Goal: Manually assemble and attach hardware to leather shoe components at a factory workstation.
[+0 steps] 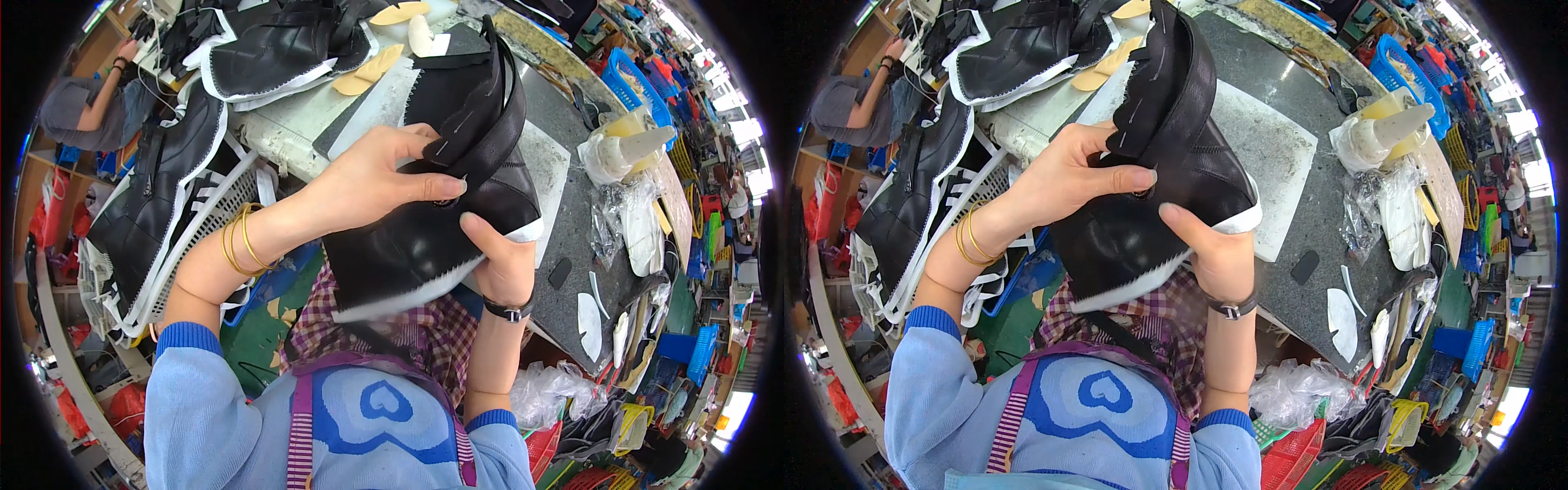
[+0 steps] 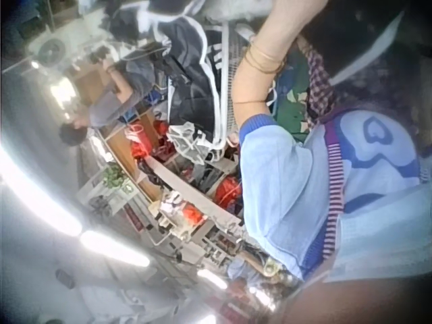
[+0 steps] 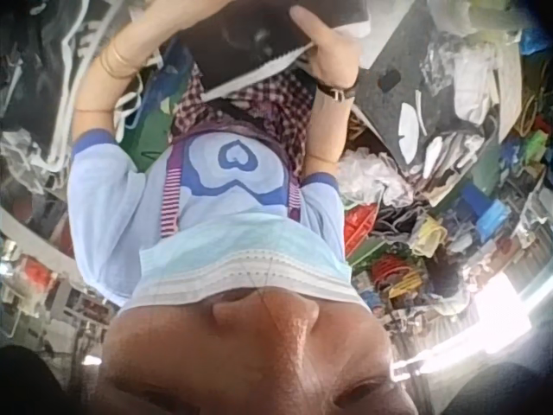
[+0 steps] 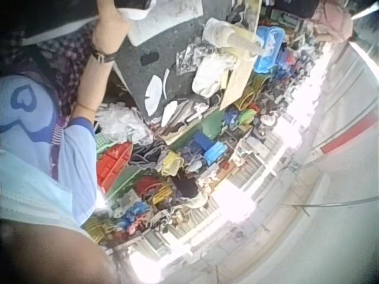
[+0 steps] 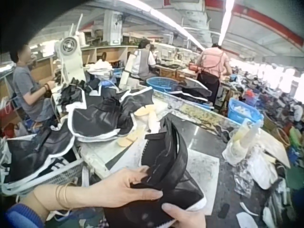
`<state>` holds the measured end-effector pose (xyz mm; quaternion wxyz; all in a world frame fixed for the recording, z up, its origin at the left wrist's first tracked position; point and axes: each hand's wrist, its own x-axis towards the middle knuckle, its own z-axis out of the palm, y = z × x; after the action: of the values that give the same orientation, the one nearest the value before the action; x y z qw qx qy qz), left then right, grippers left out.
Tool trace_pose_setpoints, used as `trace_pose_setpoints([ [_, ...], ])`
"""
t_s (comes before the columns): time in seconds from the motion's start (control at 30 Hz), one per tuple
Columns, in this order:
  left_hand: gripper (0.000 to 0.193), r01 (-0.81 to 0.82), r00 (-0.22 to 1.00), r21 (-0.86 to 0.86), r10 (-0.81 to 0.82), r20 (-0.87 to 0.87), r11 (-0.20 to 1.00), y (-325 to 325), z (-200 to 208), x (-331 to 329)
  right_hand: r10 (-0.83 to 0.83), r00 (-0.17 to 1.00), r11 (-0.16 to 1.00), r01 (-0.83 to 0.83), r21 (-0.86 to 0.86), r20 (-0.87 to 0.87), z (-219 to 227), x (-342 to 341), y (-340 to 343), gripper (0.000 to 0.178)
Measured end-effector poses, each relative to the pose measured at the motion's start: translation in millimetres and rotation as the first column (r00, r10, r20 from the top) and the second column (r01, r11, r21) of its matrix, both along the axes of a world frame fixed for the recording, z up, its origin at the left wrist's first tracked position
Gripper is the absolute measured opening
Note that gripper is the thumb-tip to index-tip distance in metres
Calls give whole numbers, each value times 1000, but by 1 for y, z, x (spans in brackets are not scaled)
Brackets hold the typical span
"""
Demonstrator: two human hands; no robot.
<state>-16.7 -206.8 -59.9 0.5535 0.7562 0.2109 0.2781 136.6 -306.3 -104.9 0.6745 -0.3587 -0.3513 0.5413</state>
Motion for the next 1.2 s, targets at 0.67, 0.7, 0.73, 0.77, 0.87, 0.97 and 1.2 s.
trace_pose_setpoints([
  [0.67, 23, 60, 998, -501, -60, 17, 863, -5, -6, -1, -449, 859, 885, 388, 257, 245, 1, -24, 3, 45],
  [0.7, 23, 62, 998, -498, -60, 19, 865, -7, -5, 0, -466, 851, 876, 404, 263, 244, 0, -26, 3, 45],
  [0.73, 20, 55, 998, -498, -32, 55, 866, -8, -5, 1, -483, 842, 867, 419, 270, 242, 1, -26, 4, 44],
  [0.77, 16, 50, 996, -496, -5, 90, 867, -10, -5, 2, -485, 841, 865, 419, 277, 241, 2, -25, 5, 44],
  [0.87, 12, 48, 988, -486, 31, 153, 872, -14, -3, 4, -435, 883, 892, 395, 221, 179, 5, -26, 3, 43],
  [0.97, 19, -148, 979, 481, 61, 192, 864, -13, 2, 6, -410, 912, 885, 399, 240, -2, 10, -26, 1, 40],
  [1.2, 22, -155, 984, 651, 53, 173, 743, -16, 9, 2, -461, 882, 872, 430, 233, 99, 20, -26, -8, 38],
])
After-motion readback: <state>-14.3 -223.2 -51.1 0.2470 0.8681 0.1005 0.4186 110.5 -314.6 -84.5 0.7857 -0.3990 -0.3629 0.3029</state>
